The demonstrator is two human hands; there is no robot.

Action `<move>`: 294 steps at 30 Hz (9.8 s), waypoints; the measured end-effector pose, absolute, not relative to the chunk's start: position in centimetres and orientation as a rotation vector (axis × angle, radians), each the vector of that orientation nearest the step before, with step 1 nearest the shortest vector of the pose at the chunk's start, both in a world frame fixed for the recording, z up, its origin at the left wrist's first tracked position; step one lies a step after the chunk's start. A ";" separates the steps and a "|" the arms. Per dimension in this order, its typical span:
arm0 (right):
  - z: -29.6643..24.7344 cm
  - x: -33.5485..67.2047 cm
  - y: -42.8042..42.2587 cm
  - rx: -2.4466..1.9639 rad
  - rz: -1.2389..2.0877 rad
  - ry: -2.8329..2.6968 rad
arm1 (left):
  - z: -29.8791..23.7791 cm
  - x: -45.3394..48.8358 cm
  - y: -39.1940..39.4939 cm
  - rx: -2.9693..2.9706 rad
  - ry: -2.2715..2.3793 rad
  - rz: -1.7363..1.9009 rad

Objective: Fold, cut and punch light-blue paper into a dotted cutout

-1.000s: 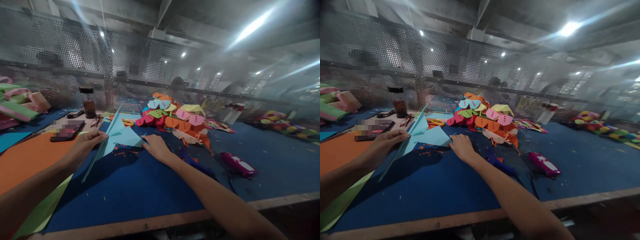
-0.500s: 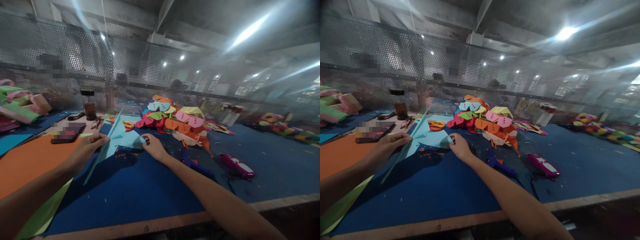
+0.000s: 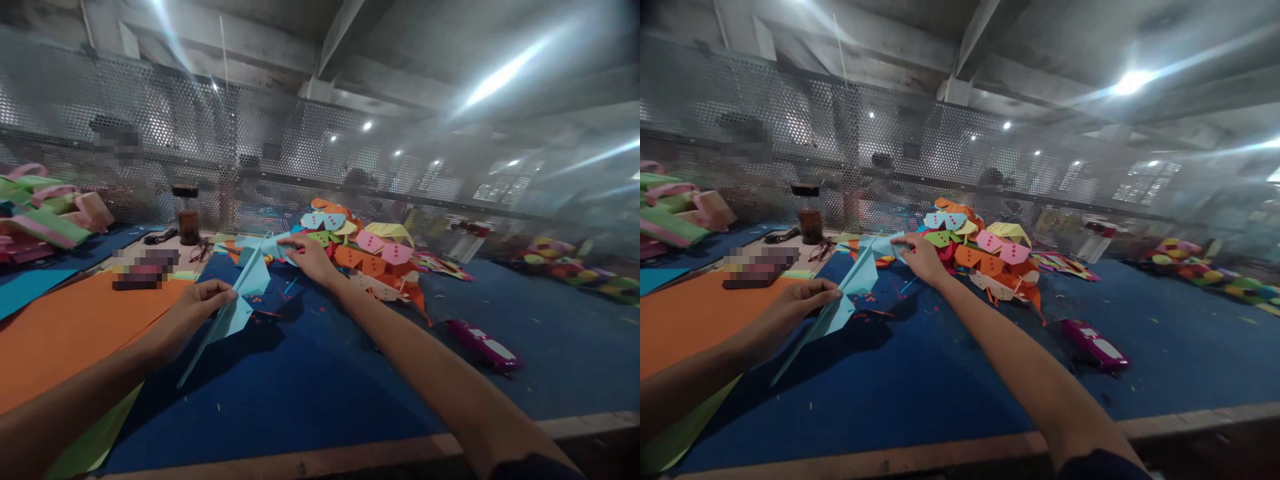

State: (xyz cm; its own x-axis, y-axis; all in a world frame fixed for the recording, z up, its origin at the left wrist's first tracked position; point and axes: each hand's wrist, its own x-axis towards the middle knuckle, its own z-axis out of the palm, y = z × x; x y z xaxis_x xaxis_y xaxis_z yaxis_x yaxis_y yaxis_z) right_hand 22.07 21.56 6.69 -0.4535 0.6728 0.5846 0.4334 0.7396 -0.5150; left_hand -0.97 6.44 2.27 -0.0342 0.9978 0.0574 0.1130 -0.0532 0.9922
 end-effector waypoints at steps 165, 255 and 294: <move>3.5 22.6 9.6 -0.960 1.067 -2.056 | 2.3 3.7 4.9 1.337 1.049 0.899; 3.1 23.1 10.0 -0.886 1.162 -2.032 | 1.2 3.2 5.5 1.394 1.033 0.810; 3.3 23.6 11.2 -0.918 0.946 -1.936 | 2.9 3.8 4.8 1.347 1.091 0.940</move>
